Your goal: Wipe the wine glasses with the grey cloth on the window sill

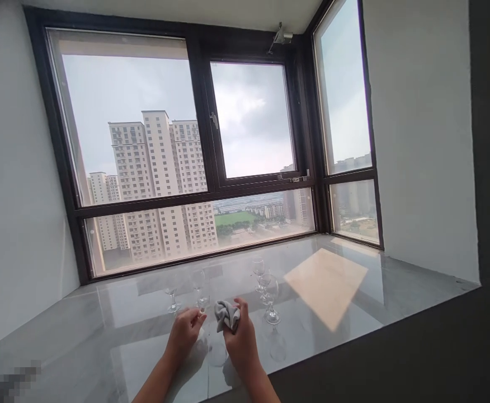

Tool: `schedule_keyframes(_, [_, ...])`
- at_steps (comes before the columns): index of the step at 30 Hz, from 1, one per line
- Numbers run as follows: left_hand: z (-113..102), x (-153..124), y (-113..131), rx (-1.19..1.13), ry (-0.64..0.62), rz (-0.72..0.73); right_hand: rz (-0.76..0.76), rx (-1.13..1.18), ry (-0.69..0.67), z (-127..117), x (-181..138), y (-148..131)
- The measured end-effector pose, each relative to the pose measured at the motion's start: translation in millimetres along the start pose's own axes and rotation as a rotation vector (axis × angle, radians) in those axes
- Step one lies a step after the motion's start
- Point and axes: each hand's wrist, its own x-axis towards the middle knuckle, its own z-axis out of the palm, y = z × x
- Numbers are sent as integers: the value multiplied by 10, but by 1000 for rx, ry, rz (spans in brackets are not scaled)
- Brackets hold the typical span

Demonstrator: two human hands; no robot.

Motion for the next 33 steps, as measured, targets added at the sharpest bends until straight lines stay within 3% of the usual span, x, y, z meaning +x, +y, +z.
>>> schedule_keyframes(4, [36, 7, -71, 32, 55, -48, -159, -387, -10, -574, -224, 21])
schedule_keyframes(6, [56, 19, -75, 25, 30, -66, -59, -520, 95, -940, -246, 52])
schedule_keyframes(8, [75, 31, -57, 4, -19, -79, 144, -650, 248, -1279, -160, 102])
schedule_keyframes(12, [82, 41, -11, -45, -82, -123, 354, -798, 263, -1681, 180, 267])
schedule_keyframes(15, [86, 36, -18, -93, -94, -144, 392, -822, 211, -1730, 338, 424])
schedule_keyframes(19, [174, 54, -47, -123, -140, -168, 305, -892, 182, -1660, 353, 591])
schedule_keyframes(23, [342, 135, 102, -148, -247, -164, 286, -899, 169, -1642, 320, 609])
schedule_keyframes(28, [675, 370, 442, -85, -361, -133, 302, -904, 157, -1664, 310, 555])
schedule_keyframes(33, [1116, 709, 604, -50, -294, -242, 293, -887, 174, -1655, 316, 577])
